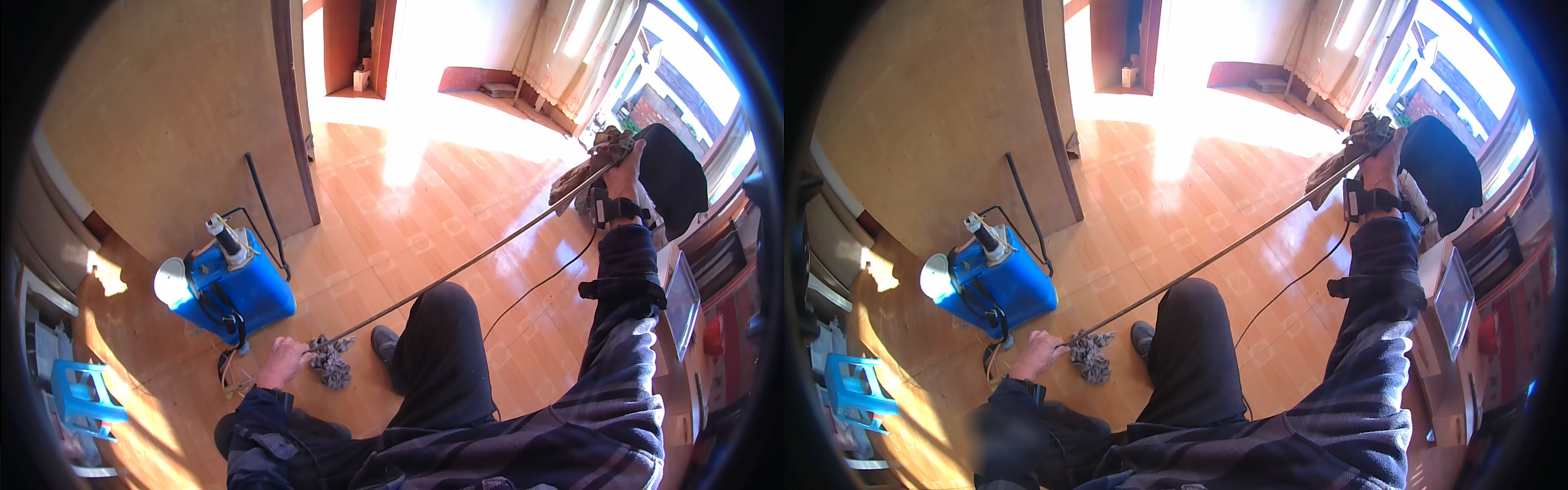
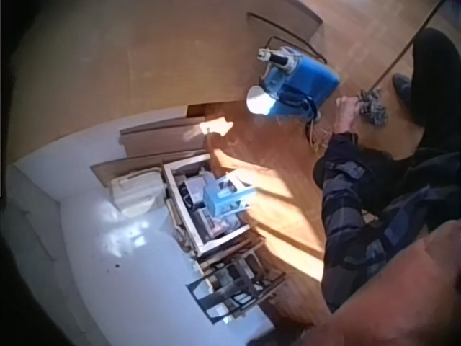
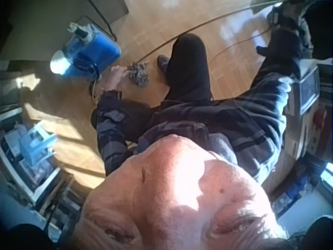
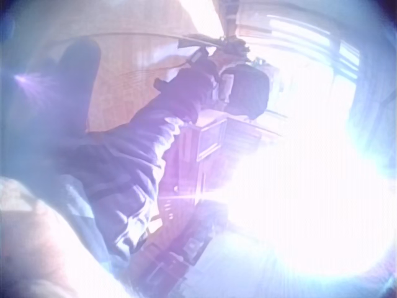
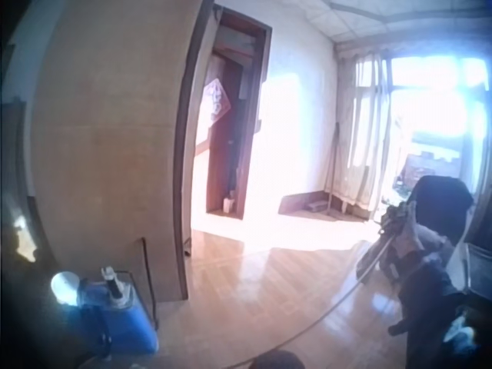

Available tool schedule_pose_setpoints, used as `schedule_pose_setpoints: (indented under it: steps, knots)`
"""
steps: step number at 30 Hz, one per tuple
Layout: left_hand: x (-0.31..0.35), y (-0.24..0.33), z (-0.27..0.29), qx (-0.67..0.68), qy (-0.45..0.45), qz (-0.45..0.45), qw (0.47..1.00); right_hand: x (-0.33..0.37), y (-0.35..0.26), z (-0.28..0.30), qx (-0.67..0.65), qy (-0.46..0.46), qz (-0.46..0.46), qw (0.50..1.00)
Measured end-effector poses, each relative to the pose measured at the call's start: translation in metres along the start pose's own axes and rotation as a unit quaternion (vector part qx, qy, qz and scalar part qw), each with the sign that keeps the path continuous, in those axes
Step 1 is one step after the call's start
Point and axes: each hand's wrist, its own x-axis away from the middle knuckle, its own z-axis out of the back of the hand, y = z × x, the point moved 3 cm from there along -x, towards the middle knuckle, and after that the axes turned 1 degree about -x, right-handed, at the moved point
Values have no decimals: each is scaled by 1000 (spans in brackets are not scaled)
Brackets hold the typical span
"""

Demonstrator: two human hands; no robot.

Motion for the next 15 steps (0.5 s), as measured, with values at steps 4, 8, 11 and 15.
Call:
schedule_pose_setpoints:
  steps: [4, 8, 11, 15]
  knots:
    - [3, -2, -1, 1, -1, 8, 1000, 18, 0, -18, -81, -55, -64, 993]
    - [2, -3, -1, -15, 6, 8, 1000, 32, 22, -42, -141, -209, -161, 954]
    - [0, 0, 2, -10, 29, -6, 1000, 55, 51, -50, 9, -38, -16, 999]
    - [-2, 1, 14, 24, 90, 25, 995, 85, 113, -106, 1, -18, -37, 999]
